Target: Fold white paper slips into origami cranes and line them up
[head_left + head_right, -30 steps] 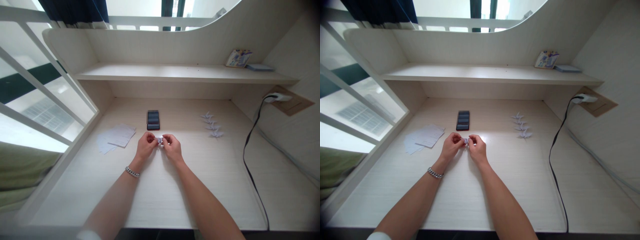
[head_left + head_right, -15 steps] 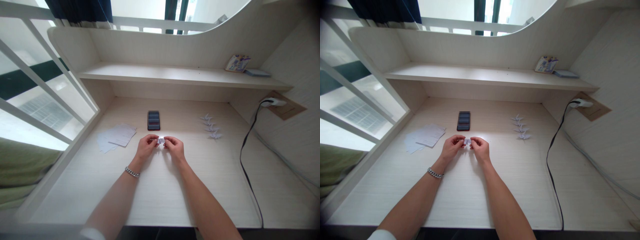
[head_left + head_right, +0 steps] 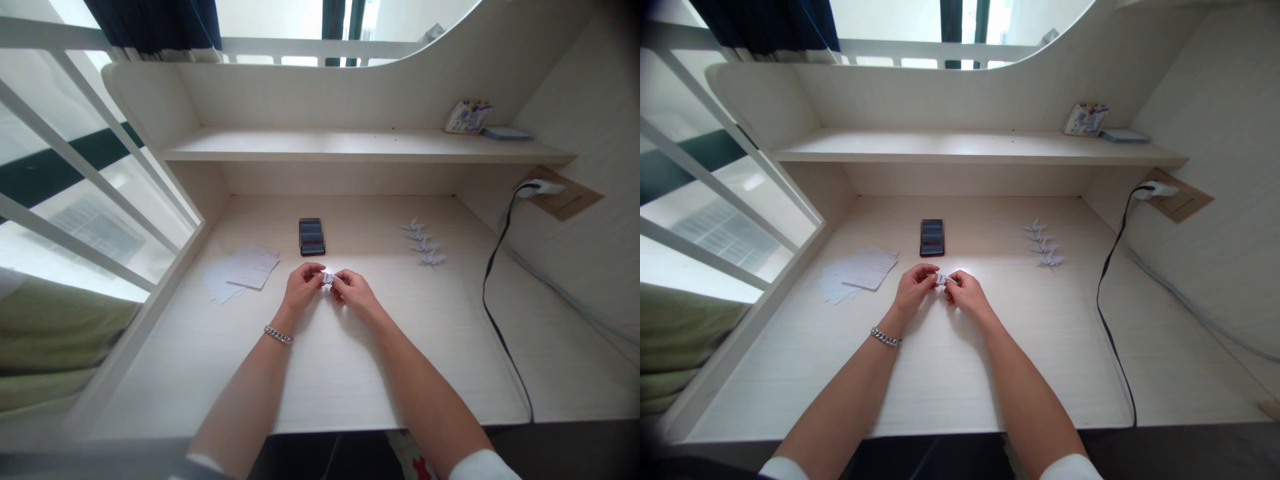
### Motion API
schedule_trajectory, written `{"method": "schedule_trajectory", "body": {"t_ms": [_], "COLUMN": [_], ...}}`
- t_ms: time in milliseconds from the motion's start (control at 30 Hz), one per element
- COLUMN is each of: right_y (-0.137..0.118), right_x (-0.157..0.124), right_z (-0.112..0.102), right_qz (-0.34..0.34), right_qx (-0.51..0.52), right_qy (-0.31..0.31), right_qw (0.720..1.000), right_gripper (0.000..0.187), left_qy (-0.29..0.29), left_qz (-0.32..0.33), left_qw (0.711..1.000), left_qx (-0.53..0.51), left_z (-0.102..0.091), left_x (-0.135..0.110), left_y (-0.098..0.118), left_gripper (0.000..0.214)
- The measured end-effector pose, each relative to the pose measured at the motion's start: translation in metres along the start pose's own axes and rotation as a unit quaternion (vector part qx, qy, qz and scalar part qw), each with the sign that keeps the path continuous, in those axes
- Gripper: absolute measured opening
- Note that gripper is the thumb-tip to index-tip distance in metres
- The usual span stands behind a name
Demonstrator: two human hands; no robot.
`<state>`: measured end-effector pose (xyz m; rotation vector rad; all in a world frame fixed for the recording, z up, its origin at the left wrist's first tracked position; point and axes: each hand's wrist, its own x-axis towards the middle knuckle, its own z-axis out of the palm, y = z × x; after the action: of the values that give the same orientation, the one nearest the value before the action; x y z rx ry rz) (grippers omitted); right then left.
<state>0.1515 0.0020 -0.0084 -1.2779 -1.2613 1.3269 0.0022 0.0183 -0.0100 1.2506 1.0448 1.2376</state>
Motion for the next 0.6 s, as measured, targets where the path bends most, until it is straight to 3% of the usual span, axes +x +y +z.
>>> {"method": "schedule_trajectory", "body": {"t_ms": [267, 433, 600], "right_y": [0.003, 0.0, -0.005], "right_x": [0.004, 0.006, 0.006], "right_z": [0.004, 0.005, 0.01], "right_qz": [-0.022, -0.03, 0.03], "right_qx": [0.052, 0.03, 0.0], "right_qy": [0.025, 0.012, -0.018], "right_qw": [0.998, 0.999, 0.999], "right_gripper": [0.027, 0.025, 0.019], "left_qy": [0.027, -0.054, -0.05], "left_qz": [0.003, 0.003, 0.007], "left_qw": [0.987, 0.958, 0.956], "left_qx": [0.159, 0.282, 0.289], "left_z": [0.004, -0.005, -0.014], "left_x": [-0.004, -0.005, -0.017], "left_y": [0.004, 0.015, 0.02], "left_gripper": [0.022, 0.026, 0.025]}}
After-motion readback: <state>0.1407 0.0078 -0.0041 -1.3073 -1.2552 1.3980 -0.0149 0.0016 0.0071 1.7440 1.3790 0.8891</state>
